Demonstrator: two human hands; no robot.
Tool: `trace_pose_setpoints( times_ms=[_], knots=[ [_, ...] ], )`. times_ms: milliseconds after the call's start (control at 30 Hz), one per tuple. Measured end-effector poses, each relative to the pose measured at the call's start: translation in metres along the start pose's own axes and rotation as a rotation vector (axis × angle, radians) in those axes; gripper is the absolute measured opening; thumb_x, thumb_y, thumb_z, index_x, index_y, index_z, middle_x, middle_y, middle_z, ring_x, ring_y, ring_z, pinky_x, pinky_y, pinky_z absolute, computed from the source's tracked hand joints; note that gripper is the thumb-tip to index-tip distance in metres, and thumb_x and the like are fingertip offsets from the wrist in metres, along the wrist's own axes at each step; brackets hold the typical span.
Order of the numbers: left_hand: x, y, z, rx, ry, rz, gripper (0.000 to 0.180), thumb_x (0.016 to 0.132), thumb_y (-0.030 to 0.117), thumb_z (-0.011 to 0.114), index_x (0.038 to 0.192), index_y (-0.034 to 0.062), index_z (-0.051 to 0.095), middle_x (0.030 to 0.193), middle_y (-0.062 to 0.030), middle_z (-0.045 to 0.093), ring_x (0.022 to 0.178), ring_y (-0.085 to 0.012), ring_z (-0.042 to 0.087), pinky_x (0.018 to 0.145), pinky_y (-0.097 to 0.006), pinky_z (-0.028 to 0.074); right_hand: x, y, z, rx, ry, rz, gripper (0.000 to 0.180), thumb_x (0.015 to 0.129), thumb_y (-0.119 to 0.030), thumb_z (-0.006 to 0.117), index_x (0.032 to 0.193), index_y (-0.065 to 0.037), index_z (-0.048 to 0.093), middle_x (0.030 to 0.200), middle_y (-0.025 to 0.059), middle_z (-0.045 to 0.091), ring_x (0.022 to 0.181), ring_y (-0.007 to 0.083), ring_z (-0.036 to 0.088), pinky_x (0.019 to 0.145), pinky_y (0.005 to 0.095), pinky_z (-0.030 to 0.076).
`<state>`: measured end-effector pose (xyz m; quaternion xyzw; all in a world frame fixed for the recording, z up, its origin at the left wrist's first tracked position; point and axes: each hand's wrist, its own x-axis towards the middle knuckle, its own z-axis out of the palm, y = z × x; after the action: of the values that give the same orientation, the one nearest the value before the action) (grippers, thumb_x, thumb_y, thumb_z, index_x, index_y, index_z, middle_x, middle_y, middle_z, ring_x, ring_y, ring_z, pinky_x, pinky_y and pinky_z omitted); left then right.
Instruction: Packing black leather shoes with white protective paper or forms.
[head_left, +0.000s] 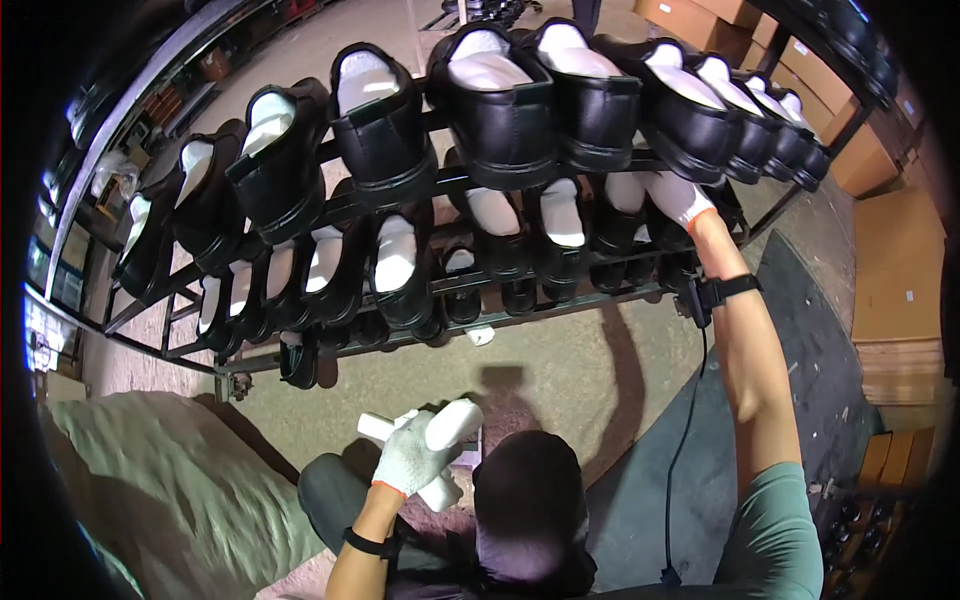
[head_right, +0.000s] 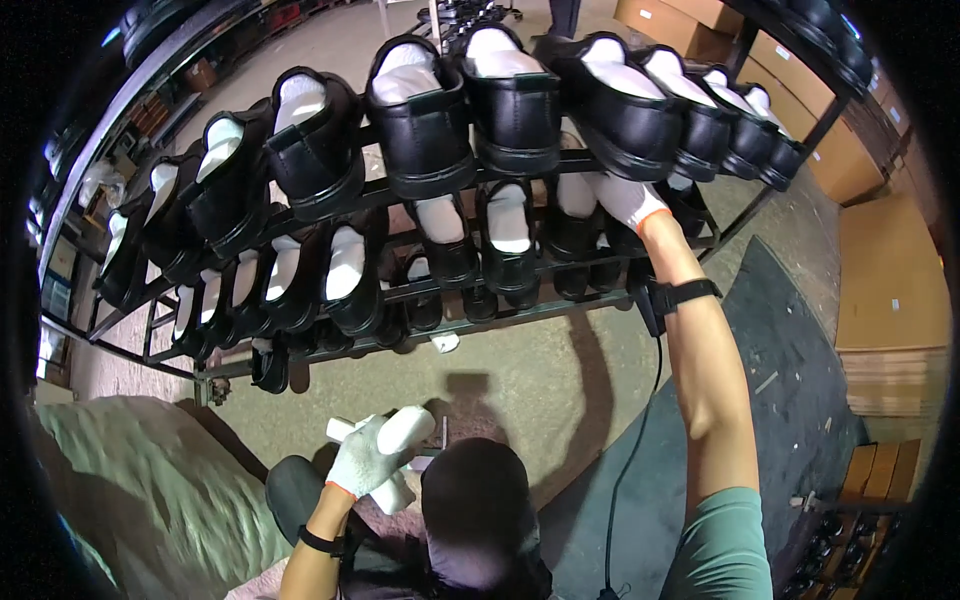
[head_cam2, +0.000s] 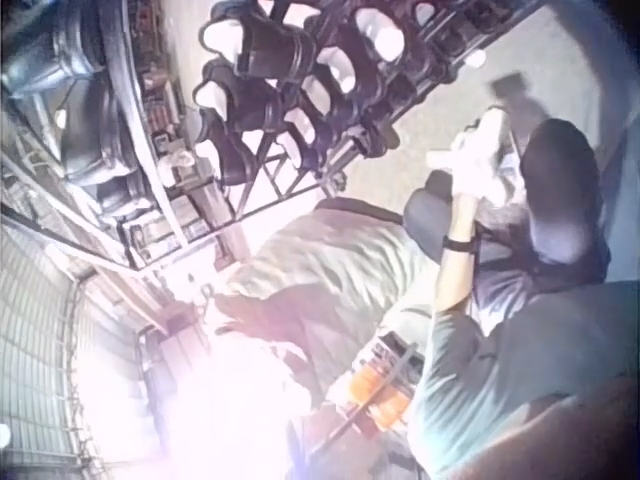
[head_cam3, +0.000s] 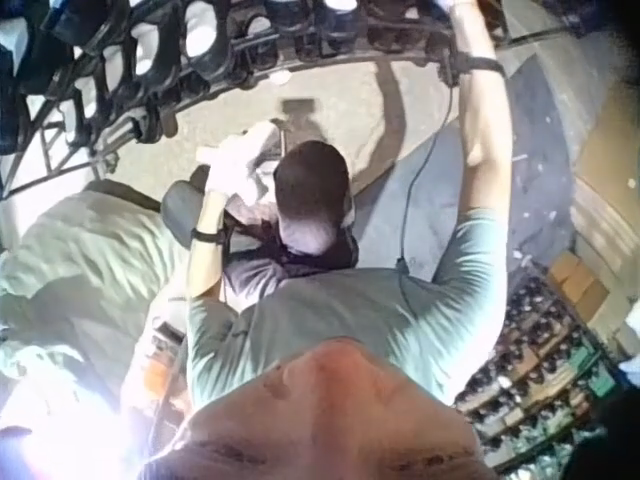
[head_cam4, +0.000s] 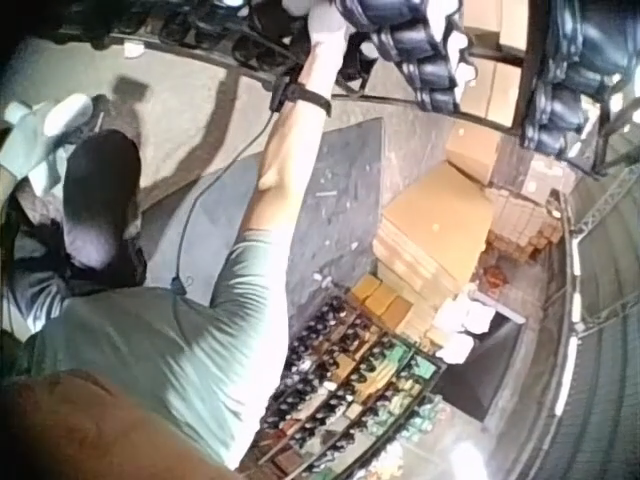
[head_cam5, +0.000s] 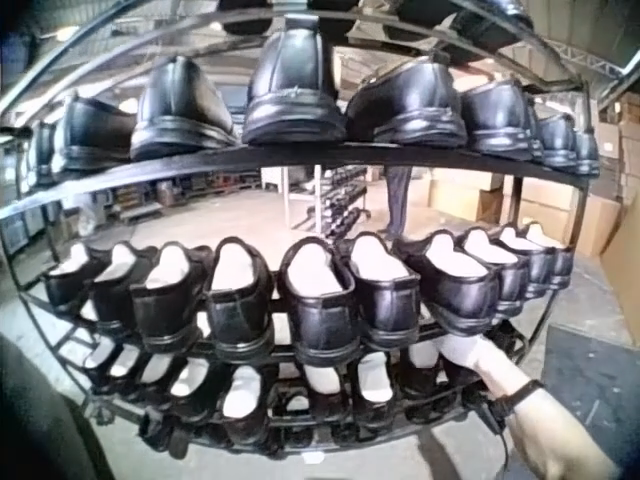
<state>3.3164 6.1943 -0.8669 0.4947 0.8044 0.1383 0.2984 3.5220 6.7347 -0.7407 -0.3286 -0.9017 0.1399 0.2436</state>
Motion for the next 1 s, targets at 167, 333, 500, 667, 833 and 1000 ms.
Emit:
trace_pose_setpoints(
  times_ms=[167, 333, 500, 667, 833, 1000],
  knots=[
    [0.012, -0.024, 0.018, 0.075, 0.137, 0.214, 0.055, 0.091, 0.035, 0.085, 0.135, 0.0087, 0.066, 0.115, -0.0201, 0.068, 0.109, -0.0423, 0.069, 0.088, -0.052, 0.061, 0.004, -0.022, 0.032, -0.226, 0.118, -0.159, 0.033, 0.105, -0.028, 0.066, 0.124, -0.005, 0.081, 0.123, 0.0238, 0.079, 0.121, 0.0434, 0.073, 0.110, 0.0509, 0.053],
    [0.025, 0.009, -0.008, 0.009, 0.211, 0.167, 0.051, 0.092, 0.036, 0.087, 0.130, 0.0075, 0.068, 0.111, -0.0203, 0.068, 0.102, -0.0454, 0.072, 0.087, -0.053, 0.061, -0.001, -0.024, 0.047, -0.152, 0.275, -0.161, 0.020, 0.094, -0.026, 0.079, 0.104, -0.009, 0.085, 0.099, 0.0205, 0.081, 0.094, 0.0399, 0.079, 0.088, 0.0488, 0.062],
    [0.027, 0.035, -0.031, -0.067, 0.180, 0.136, 0.047, 0.091, 0.035, 0.087, 0.125, 0.0072, 0.071, 0.112, -0.0189, 0.071, 0.106, -0.0440, 0.072, 0.090, -0.052, 0.060, -0.009, -0.023, 0.023, -0.333, 0.181, -0.061, 0.025, 0.094, -0.032, 0.082, 0.105, -0.010, 0.086, 0.095, 0.0218, 0.080, 0.094, 0.0409, 0.079, 0.086, 0.0476, 0.062],
    [0.027, 0.053, -0.057, -0.032, 0.304, 0.333, 0.051, 0.088, 0.034, 0.089, 0.129, 0.0084, 0.072, 0.116, -0.0188, 0.072, 0.108, -0.0430, 0.071, 0.094, -0.051, 0.059, -0.091, -0.108, -0.017, -0.029, 0.280, -0.085, 0.030, 0.098, -0.020, 0.075, 0.122, -0.002, 0.079, 0.121, 0.0209, 0.077, 0.113, 0.0393, 0.074, 0.097, 0.0458, 0.059],
    [0.047, 0.099, -0.068, 0.317, 0.283, 0.730, 0.057, 0.084, 0.030, 0.090, 0.134, 0.0111, 0.071, 0.118, -0.0164, 0.071, 0.109, -0.0409, 0.071, 0.093, -0.050, 0.061, -0.202, -0.193, 0.010, 0.658, -0.153, -0.150, 0.072, 0.096, -0.008, 0.079, 0.163, -0.005, 0.054, 0.142, 0.0157, 0.072, 0.113, 0.0214, 0.072, 0.100, 0.0414, 0.060],
    [0.059, 0.186, -0.076, 0.182, 0.034, 0.791, 0.059, 0.082, 0.040, 0.092, 0.123, 0.0046, 0.071, 0.109, -0.0169, 0.073, 0.107, -0.0378, 0.073, 0.090, -0.046, 0.061, -0.215, -0.165, -0.017, 0.824, -0.574, -0.052, 0.069, 0.096, -0.014, 0.080, 0.160, -0.007, 0.056, 0.138, 0.0189, 0.074, 0.122, 0.0310, 0.073, 0.102, 0.0417, 0.059]
  ],
)
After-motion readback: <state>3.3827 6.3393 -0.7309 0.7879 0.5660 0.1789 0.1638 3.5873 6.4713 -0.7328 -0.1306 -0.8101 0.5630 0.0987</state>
